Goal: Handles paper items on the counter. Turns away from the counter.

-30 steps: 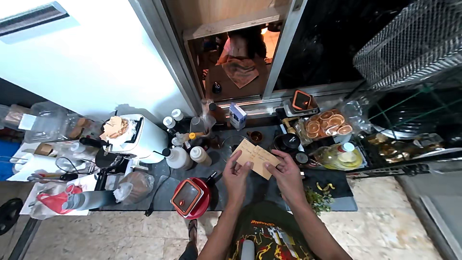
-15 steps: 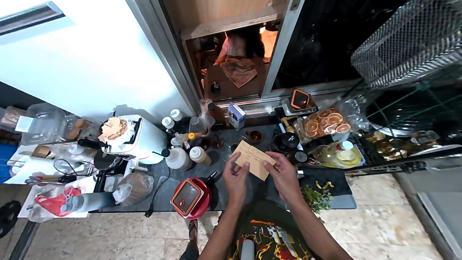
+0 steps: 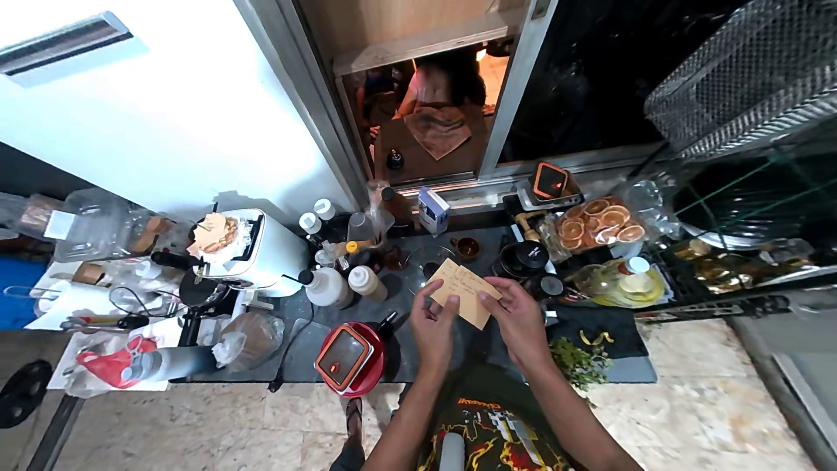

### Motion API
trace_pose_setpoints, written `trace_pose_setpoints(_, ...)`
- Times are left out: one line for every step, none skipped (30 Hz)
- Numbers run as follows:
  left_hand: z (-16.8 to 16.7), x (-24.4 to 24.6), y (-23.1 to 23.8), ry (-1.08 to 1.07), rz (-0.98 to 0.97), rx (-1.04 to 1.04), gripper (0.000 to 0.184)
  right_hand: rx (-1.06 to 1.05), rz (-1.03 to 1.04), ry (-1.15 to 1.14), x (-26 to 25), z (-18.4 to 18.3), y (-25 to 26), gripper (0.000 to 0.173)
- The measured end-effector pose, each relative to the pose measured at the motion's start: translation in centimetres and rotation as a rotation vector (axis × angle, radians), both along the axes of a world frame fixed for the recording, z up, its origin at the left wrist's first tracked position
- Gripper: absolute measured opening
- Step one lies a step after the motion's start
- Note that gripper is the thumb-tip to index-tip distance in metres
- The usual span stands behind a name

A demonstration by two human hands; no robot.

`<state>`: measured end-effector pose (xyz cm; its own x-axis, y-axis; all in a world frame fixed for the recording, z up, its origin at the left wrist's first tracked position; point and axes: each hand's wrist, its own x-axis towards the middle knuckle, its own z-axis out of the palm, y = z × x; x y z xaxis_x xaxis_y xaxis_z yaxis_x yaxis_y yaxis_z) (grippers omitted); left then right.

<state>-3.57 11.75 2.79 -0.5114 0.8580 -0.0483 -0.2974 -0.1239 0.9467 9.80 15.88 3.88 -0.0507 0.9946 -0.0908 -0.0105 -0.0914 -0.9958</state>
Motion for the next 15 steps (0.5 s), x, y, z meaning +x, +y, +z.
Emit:
trace_pose_setpoints(0.0,0.0,0.0,-0.006,-0.001,-0.005,0.043,-0.002,-0.004,0.001,0.0,0.0,0.0,0.032)
trace_pose_setpoints(0.1,0.0,0.0,-0.008,-0.002,-0.006,0.042,-0.006,-0.003,-0.003,0.0,0.0,0.0,0.032)
trace_pose_setpoints(0.2,-0.1,0.0,-0.008,0.001,-0.005,0.042,-0.009,0.000,-0.007,-0.2,0.1,-0.1,0.033)
trace_pose_setpoints(0.2,-0.2,-0.1,-0.007,0.004,-0.001,0.041,-0.014,0.005,-0.012,-0.3,0.2,-0.1,0.034)
trace_pose_setpoints(0.4,-0.3,-0.2,-0.002,0.001,-0.004,0.040,-0.016,0.014,-0.012,-0.5,0.3,-0.2,0.036)
trace_pose_setpoints(0.5,-0.5,-0.3,0.004,-0.008,-0.011,0.040,-0.017,0.026,-0.008,-0.6,0.2,-0.2,0.038)
trace_pose_setpoints(0.6,-0.6,-0.4,0.005,-0.022,-0.022,0.040,-0.017,0.041,-0.002,-0.7,0.2,-0.2,0.041)
trace_pose_setpoints(0.7,-0.7,-0.5,0.011,-0.038,-0.033,0.040,-0.020,0.057,0.001,-0.7,0.2,-0.2,0.042)
trace_pose_setpoints(0.7,-0.8,-0.5,0.016,-0.051,-0.041,0.039,-0.034,0.068,0.001,-0.8,0.2,-0.2,0.041)
trace_pose_setpoints(0.7,-0.8,-0.6,0.020,-0.067,-0.046,0.039,-0.052,0.071,-0.002,-0.9,0.3,-0.2,0.039)
trace_pose_setpoints(0.7,-0.9,-0.7,0.024,-0.080,-0.058,0.038,-0.069,0.067,-0.003,-1.1,0.4,-0.3,0.035)
trace_pose_setpoints(0.7,-0.9,-0.8,0.023,-0.096,-0.070,0.037,-0.081,0.063,-0.006,-1.2,0.3,-0.3,0.030)
trace_pose_setpoints(0.7,-1.0,-0.9,0.016,-0.114,-0.081,0.037,-0.087,0.061,-0.007,-1.3,0.3,-0.2,0.026)
trace_pose_setpoints(0.8,-1.2,-1.0,0.012,-0.132,-0.091,0.036,-0.085,0.061,-0.015,-1.4,0.2,-0.2,0.022)
trace_pose_setpoints(0.8,-1.6,-1.1,0.019,-0.145,-0.094,0.036,-0.082,0.060,-0.029,-1.5,0.1,-0.2,0.020)
